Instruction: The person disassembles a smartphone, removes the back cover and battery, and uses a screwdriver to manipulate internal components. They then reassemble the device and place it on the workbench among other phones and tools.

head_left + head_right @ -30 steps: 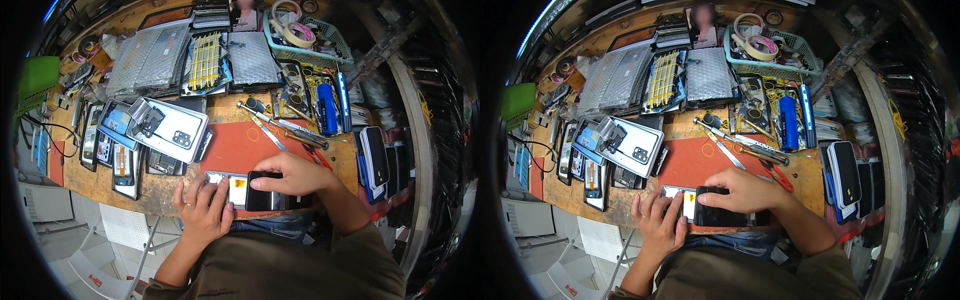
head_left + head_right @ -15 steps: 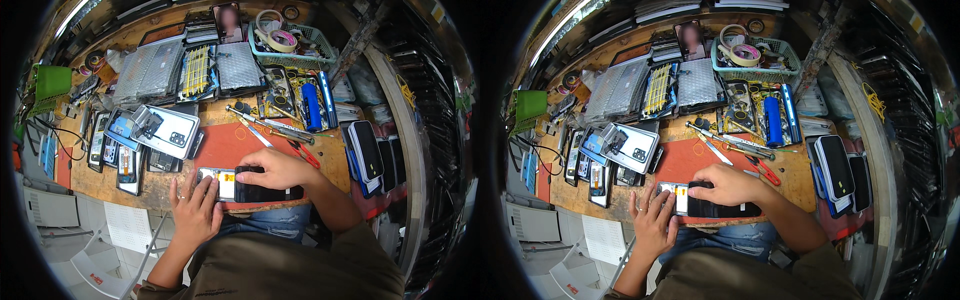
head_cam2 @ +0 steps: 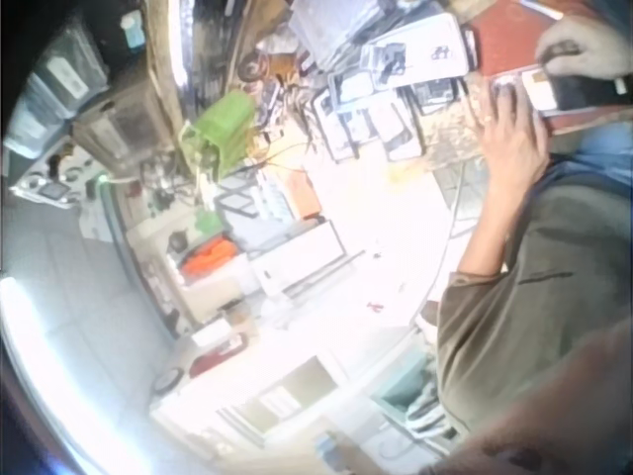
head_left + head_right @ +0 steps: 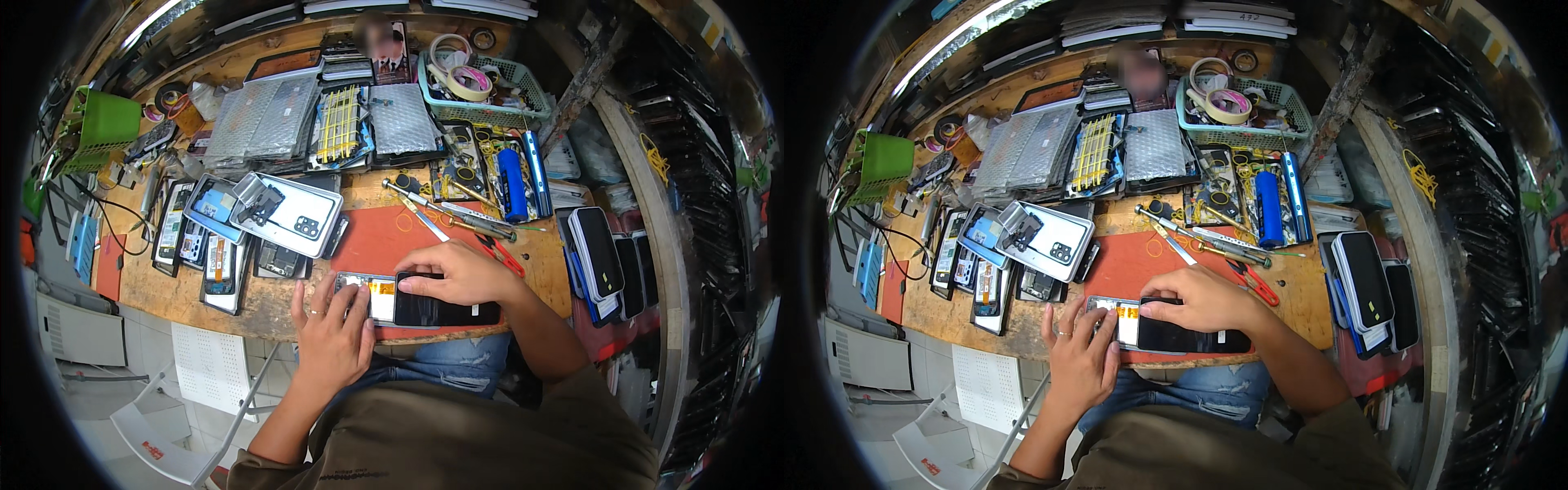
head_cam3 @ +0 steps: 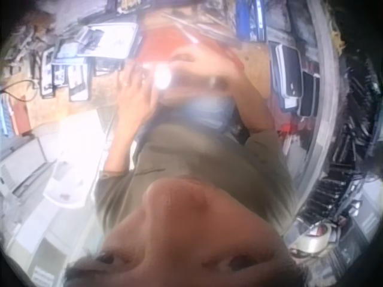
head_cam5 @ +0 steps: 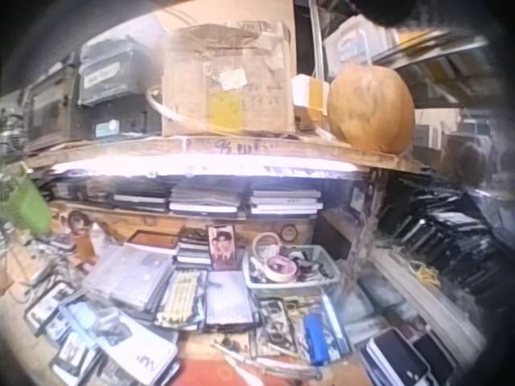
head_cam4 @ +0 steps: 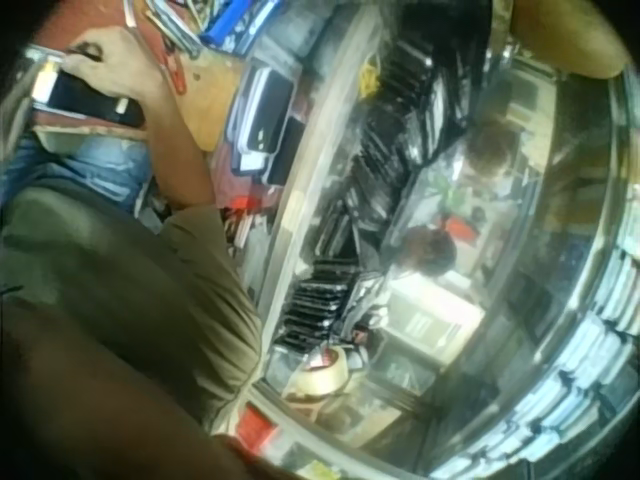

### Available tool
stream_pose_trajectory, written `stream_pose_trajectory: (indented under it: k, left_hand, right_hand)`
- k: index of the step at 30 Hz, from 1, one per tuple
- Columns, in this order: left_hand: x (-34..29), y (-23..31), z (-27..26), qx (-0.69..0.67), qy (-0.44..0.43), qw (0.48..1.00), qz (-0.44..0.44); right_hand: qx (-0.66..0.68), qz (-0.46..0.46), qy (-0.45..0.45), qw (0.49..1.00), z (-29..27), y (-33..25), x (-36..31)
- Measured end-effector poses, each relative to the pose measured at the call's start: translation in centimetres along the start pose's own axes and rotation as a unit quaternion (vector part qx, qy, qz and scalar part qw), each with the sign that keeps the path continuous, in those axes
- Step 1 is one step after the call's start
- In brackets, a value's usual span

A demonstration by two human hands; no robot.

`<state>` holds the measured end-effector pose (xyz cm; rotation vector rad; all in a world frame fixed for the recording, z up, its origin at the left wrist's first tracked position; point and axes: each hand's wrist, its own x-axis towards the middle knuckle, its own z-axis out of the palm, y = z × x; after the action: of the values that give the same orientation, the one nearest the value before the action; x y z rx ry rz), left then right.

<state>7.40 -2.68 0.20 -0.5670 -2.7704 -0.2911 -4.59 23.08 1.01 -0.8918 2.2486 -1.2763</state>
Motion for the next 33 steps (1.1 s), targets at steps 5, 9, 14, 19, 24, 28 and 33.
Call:
stream_pose_trajectory:
  k: [5,9,14,19,24,28,33]
  left_hand:
    - [-0.8,-0.2,0.1,-0.008,0.004,1.0,-0.003]
    - [-0.2,-0.3,1.0,-0.021,0.014,1.0,-0.011]
    - [0.4,-1.3,1.2,-0.074,0.035,0.996,-0.02]
    - [-1.6,-3.4,0.4,-0.11,0.169,0.976,-0.077]
    - [-3.9,-3.2,0.1,-0.084,0.138,0.984,-0.073]
    - [-3.6,-2.5,0.3,-0.086,0.11,0.989,-0.052]
    - [-2.5,-1.9,0.7,-0.049,0.098,0.994,-0.005]
  right_hand:
    - [-0.025,0.03,-0.013,0.999,-0.1,0.1,0.0]
    - [-0.026,-0.005,-0.005,1.0,-0.1,0.1,0.2]
    - [-0.083,-0.041,0.003,0.996,-0.3,-0.1,0.4]
    - [-0.052,-0.045,0.038,0.997,-1.0,0.0,0.0]
    - [-0.07,-0.028,0.122,0.99,-1.2,0.3,-0.3]
    - [-0.079,-0.004,0.107,0.991,-1.3,0.1,-0.5]
    - [-0.051,0.012,0.136,0.989,-1.1,-0.1,-0.6]
